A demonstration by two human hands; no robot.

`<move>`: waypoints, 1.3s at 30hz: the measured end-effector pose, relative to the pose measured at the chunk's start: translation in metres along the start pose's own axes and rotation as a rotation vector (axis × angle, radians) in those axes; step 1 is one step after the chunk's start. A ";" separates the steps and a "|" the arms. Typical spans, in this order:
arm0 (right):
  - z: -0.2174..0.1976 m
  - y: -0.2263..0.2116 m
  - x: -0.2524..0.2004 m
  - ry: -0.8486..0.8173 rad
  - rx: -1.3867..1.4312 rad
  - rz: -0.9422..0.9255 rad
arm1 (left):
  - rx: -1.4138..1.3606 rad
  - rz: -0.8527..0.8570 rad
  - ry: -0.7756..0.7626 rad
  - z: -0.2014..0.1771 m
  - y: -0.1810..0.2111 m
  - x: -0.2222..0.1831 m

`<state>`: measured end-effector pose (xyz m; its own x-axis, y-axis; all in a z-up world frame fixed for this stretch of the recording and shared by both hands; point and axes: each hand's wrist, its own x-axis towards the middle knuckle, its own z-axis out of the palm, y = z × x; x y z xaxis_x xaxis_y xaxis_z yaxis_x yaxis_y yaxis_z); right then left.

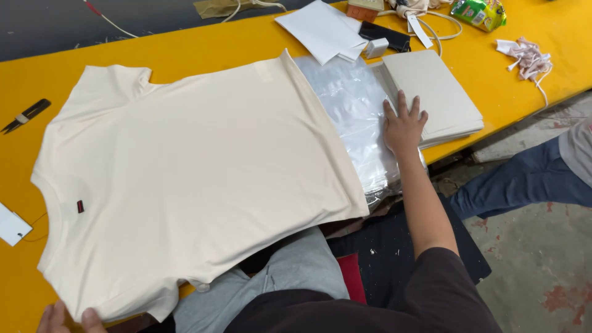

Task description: Folding a t-shirt around a cardboard insert and placing it into a plastic packaging bag

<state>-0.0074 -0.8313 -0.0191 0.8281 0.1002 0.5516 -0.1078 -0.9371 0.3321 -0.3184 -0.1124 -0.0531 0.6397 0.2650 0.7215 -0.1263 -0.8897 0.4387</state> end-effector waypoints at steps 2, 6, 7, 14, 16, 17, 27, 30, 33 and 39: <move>-0.005 0.001 0.006 -0.130 0.041 0.051 | 0.010 0.063 0.018 0.005 -0.011 -0.005; -0.024 0.004 0.022 -0.470 0.057 0.142 | 0.026 0.042 0.055 -0.007 0.002 -0.007; -0.030 0.010 0.023 -0.470 0.055 0.139 | 0.026 0.039 0.054 -0.010 0.010 -0.009; 0.046 0.054 -0.021 0.131 0.209 0.016 | -0.382 -0.690 0.176 -0.010 0.005 -0.077; 0.001 0.016 -0.038 0.553 0.287 -0.139 | -0.483 -0.804 0.183 -0.007 0.012 -0.076; -0.033 -0.017 -0.046 0.294 0.539 -0.037 | -0.598 -0.796 0.165 -0.008 0.018 -0.072; -0.194 -0.126 -0.073 -0.687 0.794 -0.101 | -0.837 -1.024 -0.046 -0.002 0.012 -0.063; -0.226 -0.120 -0.079 -0.623 0.712 0.248 | -0.344 -0.901 -0.249 -0.033 0.038 -0.027; -0.186 -0.109 -0.090 -0.752 0.699 0.307 | -0.403 -0.811 -0.216 -0.015 0.031 -0.036; -0.173 -0.077 -0.097 -0.665 1.086 0.664 | -0.993 -1.084 -0.252 0.019 0.012 -0.067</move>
<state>-0.1748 -0.7116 0.0340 0.9233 -0.3370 -0.1843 -0.3548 -0.5648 -0.7451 -0.3480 -0.1478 -0.1065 0.8560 0.4529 -0.2494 0.0988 0.3303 0.9387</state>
